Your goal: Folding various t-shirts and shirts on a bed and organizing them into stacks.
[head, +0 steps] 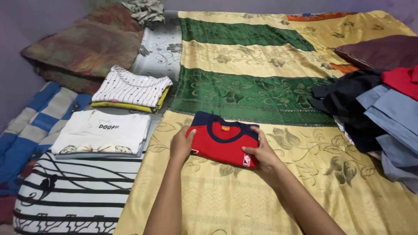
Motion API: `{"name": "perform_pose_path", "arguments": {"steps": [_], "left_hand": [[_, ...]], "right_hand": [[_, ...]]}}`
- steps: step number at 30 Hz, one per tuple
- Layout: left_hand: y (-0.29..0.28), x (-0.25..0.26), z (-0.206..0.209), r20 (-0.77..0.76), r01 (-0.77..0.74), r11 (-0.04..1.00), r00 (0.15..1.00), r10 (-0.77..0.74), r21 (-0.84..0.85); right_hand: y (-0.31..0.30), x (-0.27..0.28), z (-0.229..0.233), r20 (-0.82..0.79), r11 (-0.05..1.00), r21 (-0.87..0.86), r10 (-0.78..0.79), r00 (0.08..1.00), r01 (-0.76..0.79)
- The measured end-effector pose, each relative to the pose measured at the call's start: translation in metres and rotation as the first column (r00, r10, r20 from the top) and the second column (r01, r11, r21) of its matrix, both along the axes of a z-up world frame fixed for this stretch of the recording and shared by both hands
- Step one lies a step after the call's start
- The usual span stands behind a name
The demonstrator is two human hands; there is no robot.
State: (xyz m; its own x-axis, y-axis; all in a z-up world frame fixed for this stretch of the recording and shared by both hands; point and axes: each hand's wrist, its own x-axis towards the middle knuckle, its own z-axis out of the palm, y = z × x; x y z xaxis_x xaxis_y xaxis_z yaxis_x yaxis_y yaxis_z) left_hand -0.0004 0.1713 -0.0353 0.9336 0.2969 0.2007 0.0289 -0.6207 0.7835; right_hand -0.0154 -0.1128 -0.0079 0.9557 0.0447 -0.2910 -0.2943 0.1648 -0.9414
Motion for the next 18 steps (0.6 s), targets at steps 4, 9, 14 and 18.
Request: {"name": "perform_pose_path", "arguments": {"steps": [4,9,14,18], "left_hand": [[0.012,0.015,-0.014,0.342,0.111,0.99,0.937,-0.075,-0.086],[0.046,0.0,0.038,0.204,0.037,0.989,0.979,-0.006,-0.145],[0.144,0.02,0.024,0.314,-0.05,0.992,0.946,0.083,-0.111],[0.236,0.015,0.028,0.356,-0.149,0.989,0.925,0.135,0.011]], "right_hand": [[0.003,0.012,-0.017,0.144,0.992,0.08,0.085,0.986,-0.097],[0.037,0.02,0.006,0.239,0.987,0.058,0.134,0.962,-0.152],[0.107,0.033,0.028,0.303,0.948,0.085,0.269,0.914,-0.307],[0.179,0.044,0.034,0.339,0.909,0.112,0.345,0.875,-0.402]]}}
